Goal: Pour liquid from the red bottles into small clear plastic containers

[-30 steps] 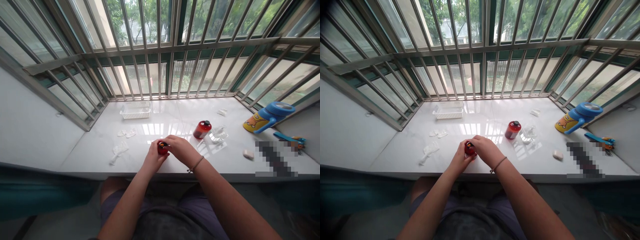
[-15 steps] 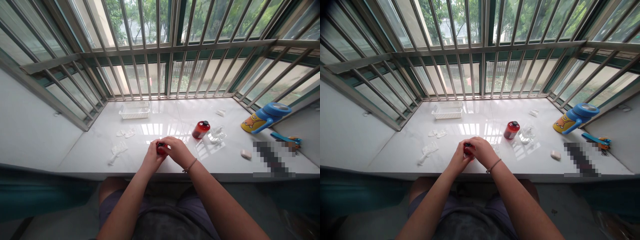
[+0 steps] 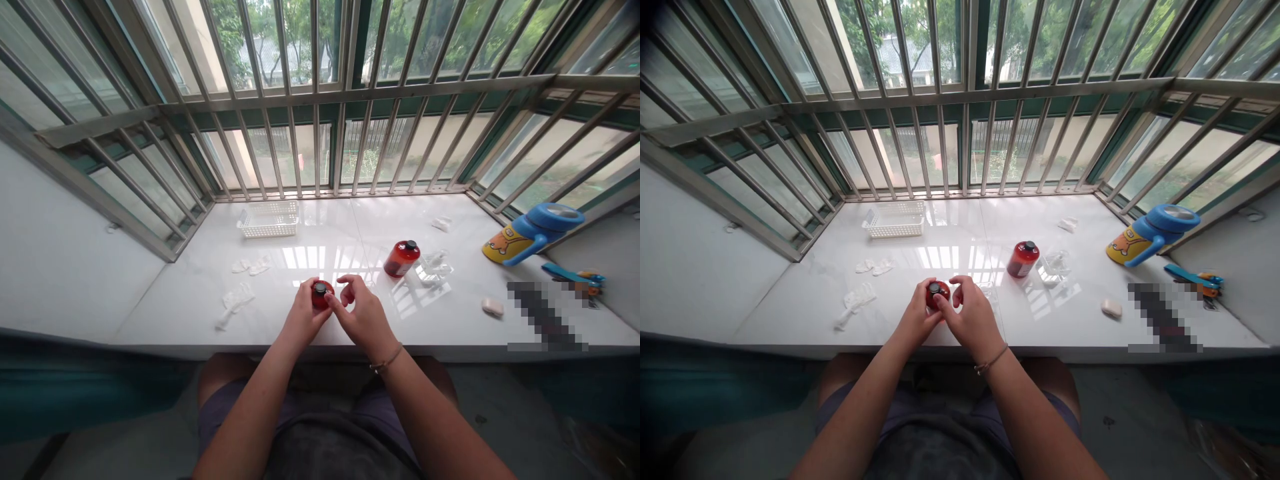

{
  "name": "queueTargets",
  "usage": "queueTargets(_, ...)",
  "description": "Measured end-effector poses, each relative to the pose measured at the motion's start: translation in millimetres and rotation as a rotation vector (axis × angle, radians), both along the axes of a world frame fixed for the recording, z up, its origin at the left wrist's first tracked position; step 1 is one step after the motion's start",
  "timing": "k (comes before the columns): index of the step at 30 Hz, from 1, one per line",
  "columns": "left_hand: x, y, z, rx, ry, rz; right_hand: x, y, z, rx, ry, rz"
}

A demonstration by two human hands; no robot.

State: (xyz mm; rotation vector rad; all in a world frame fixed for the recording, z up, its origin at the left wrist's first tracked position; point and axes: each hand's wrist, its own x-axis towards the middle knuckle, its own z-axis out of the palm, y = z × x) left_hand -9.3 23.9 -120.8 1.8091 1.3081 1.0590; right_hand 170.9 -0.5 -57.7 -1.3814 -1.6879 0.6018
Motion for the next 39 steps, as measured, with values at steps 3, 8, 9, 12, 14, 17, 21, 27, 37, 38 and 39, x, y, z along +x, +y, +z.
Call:
queueTargets(3, 0, 1, -3.0, 0.015, -0.017, -0.003, -4, -4, -3, 0.015, 0.079, 0.015)
queueTargets(8, 1, 2, -6.1, 0.028, -0.028, 0.0, -12, -2, -7, -0.058, 0.175, 0.141)
queueTargets(9, 1, 2, -5.9, 0.027, -0.017, 0.005, -12, -2, -7, -0.068, 0.175, 0.123)
queueTargets(12, 1, 1, -4.2, 0.022, 0.011, 0.019, -10, -2, -9, -0.054, 0.161, 0.011)
queueTargets(14, 1, 1, -3.6, 0.022, 0.015, 0.02, -11, -2, -9, -0.038, 0.162, -0.015)
queueTargets(17, 1, 1, -5.2, 0.023, -0.001, 0.015, -14, -3, -9, -0.052, 0.186, 0.063)
queueTargets(21, 0, 3, -10.0, 0.027, -0.02, 0.008, -17, -4, -11, -0.094, 0.195, 0.113)
queueTargets(27, 0, 3, -9.8, 0.034, -0.015, 0.014, -17, -4, -16, -0.045, 0.203, 0.042)
queueTargets(37, -2, 3, -10.1, 0.017, 0.004, 0.022, -11, -15, -15, 0.09, 0.098, -0.035)
queueTargets(38, -2, 6, -10.0, 0.02, 0.018, 0.03, -6, -18, -15, 0.134, 0.064, -0.048)
queueTargets(39, -1, 10, -9.8, 0.025, 0.033, 0.041, 0, -23, -15, 0.175, 0.029, -0.062)
